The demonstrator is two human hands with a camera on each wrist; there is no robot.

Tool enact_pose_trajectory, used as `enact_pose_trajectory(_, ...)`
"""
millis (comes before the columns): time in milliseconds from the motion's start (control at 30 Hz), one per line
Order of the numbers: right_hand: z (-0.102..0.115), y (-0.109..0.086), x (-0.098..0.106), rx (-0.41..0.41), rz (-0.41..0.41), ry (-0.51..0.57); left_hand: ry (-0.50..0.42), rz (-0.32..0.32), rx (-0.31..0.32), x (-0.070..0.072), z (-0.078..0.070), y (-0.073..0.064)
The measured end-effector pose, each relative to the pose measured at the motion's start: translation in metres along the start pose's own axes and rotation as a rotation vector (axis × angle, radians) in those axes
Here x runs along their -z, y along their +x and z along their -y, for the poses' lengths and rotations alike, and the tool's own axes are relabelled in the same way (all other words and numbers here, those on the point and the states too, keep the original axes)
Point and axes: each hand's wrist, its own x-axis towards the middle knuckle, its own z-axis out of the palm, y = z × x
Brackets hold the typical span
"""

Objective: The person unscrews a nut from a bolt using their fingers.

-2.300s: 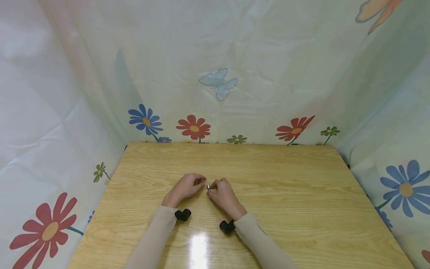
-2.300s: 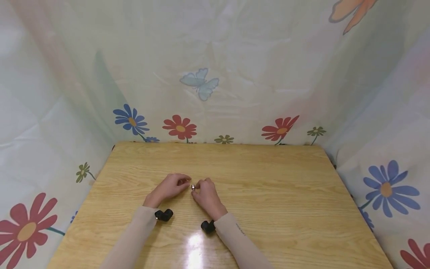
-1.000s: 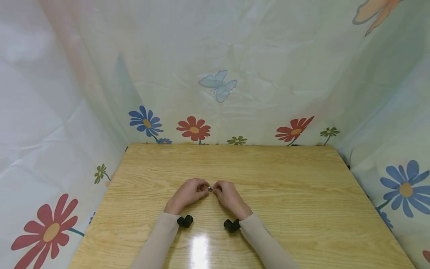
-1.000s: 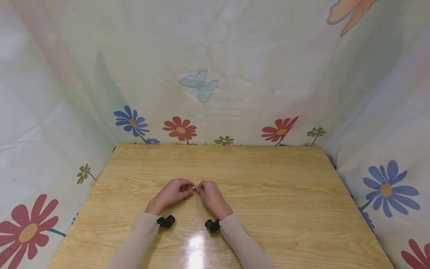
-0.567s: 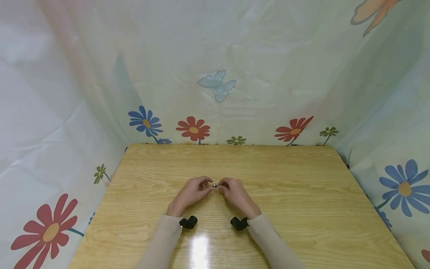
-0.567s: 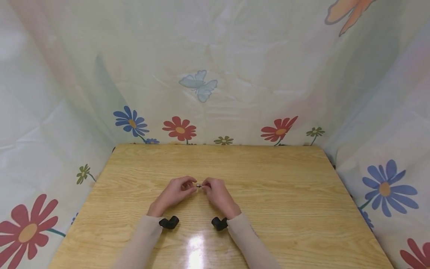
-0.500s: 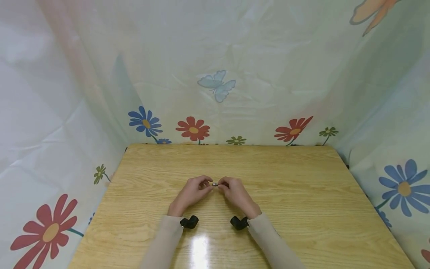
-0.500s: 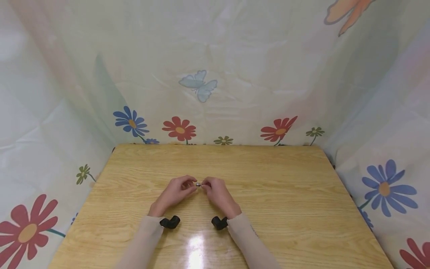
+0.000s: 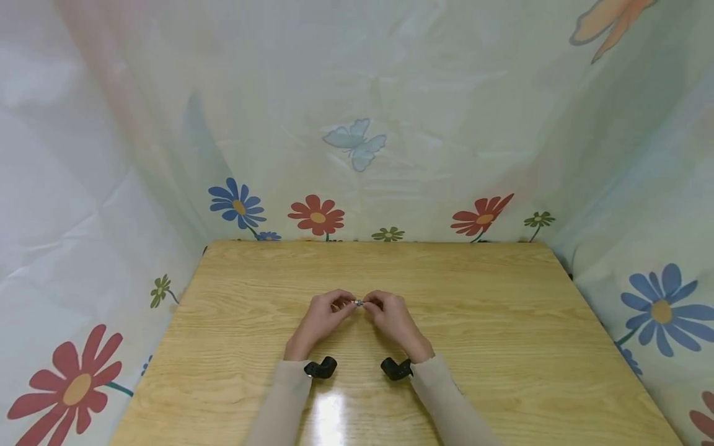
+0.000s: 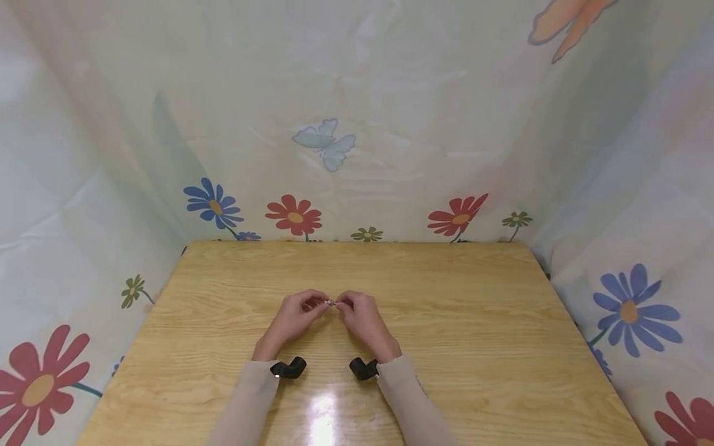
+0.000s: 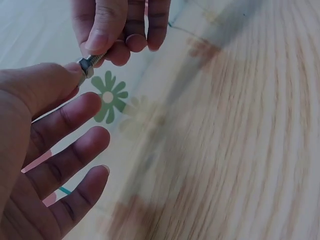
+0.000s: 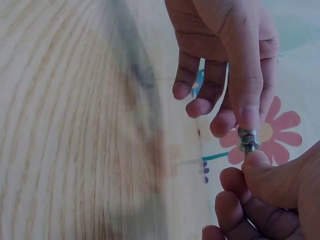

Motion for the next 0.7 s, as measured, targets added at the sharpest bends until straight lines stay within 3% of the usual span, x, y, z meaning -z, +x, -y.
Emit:
enact_pose_trajectory(267,-0.006,0.000,0.000,-0.042,-0.051,0.046,-0.040,-0.019,-0.002,-0.010,0.000,0.008)
enact_pose_trajectory(700,-0.010,0.000,-0.001,-0.035,-0.115,0.117,-0.213,-0.229,-0.056,-0.031,0.004,0.007)
